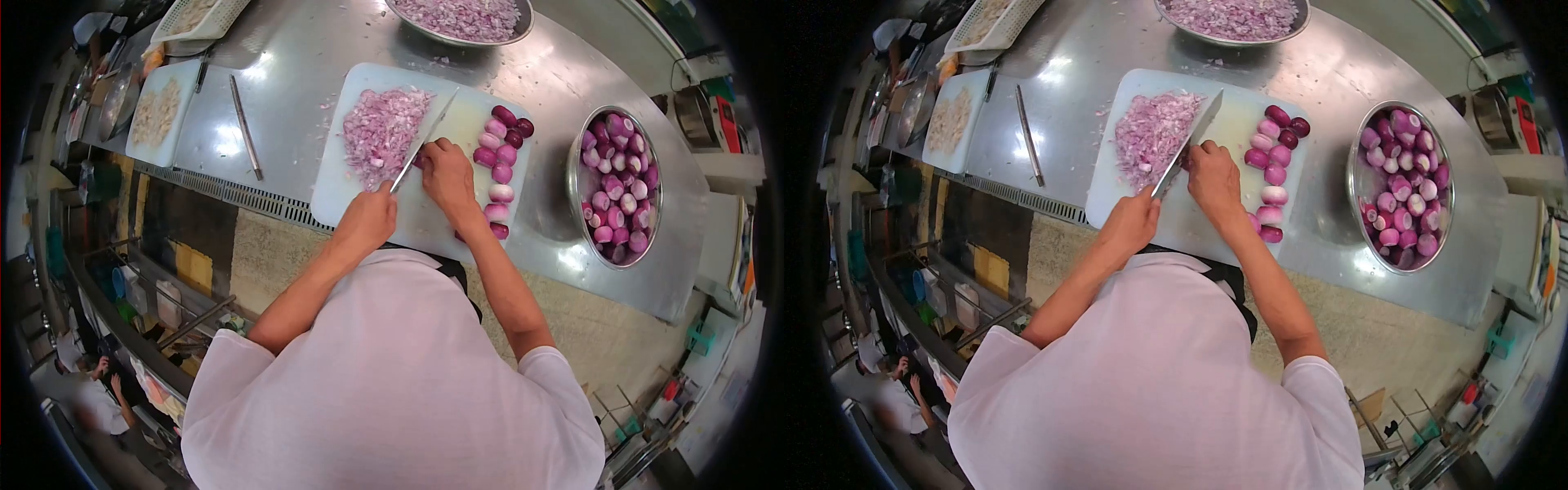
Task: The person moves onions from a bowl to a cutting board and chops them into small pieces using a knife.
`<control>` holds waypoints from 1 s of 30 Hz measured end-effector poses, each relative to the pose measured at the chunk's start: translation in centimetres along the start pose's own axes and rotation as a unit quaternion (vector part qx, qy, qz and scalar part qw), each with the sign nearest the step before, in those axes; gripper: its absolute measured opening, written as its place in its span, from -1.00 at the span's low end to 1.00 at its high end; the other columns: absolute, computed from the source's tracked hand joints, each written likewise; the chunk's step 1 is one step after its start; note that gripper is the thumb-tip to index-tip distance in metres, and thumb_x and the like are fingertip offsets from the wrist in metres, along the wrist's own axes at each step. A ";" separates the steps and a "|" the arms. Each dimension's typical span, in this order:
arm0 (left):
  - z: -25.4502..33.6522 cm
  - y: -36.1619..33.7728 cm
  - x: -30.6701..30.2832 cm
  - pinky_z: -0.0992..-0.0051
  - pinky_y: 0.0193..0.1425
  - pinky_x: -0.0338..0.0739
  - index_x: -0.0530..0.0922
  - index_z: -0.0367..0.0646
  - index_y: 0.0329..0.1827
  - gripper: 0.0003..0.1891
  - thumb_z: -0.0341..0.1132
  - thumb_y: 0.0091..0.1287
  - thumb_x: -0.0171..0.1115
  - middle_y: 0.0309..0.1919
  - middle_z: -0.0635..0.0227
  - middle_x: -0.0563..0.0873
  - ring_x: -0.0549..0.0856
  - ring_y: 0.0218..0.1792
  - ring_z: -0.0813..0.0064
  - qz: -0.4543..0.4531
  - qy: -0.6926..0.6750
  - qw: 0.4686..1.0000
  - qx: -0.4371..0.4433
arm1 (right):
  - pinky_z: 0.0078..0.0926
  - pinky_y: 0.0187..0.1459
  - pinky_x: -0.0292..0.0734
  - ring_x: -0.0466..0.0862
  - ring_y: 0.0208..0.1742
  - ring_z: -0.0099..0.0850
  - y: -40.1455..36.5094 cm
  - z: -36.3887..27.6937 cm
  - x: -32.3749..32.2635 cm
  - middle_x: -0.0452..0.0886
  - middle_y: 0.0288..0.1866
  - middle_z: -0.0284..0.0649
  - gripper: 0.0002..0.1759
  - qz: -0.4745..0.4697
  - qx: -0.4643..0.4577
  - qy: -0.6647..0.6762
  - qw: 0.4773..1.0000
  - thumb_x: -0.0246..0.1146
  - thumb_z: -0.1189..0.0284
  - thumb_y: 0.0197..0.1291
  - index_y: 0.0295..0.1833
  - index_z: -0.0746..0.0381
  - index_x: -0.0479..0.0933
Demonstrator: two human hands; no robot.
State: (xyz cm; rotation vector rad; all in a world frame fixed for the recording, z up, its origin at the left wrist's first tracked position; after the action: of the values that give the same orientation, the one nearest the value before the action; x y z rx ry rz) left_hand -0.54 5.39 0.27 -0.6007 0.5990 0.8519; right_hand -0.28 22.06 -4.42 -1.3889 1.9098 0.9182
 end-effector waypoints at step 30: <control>1.6 0.9 1.2 -0.08 -0.33 0.51 0.52 -0.47 -0.16 -0.80 -0.42 0.40 0.06 -0.54 -0.28 0.61 0.66 -0.43 -0.26 -0.026 0.031 0.999 0.017 | -0.11 -0.18 0.53 0.61 -0.23 -0.01 -1.7 0.9 -0.3 0.58 -0.31 -0.04 -0.88 0.102 -0.009 0.091 0.991 0.22 0.67 0.05 -0.26 0.32 0.58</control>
State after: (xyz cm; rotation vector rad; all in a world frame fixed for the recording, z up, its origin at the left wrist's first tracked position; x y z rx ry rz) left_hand -0.24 7.55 0.39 -0.6115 0.6500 0.7764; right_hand 1.53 22.61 -5.06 -1.3441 2.2186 0.9341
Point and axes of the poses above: each hand's wrist, its own y-axis towards the middle knuckle, its own x-axis out of the palm, z = x × y, the point moved 4 cm from there along y, towards the middle knuckle
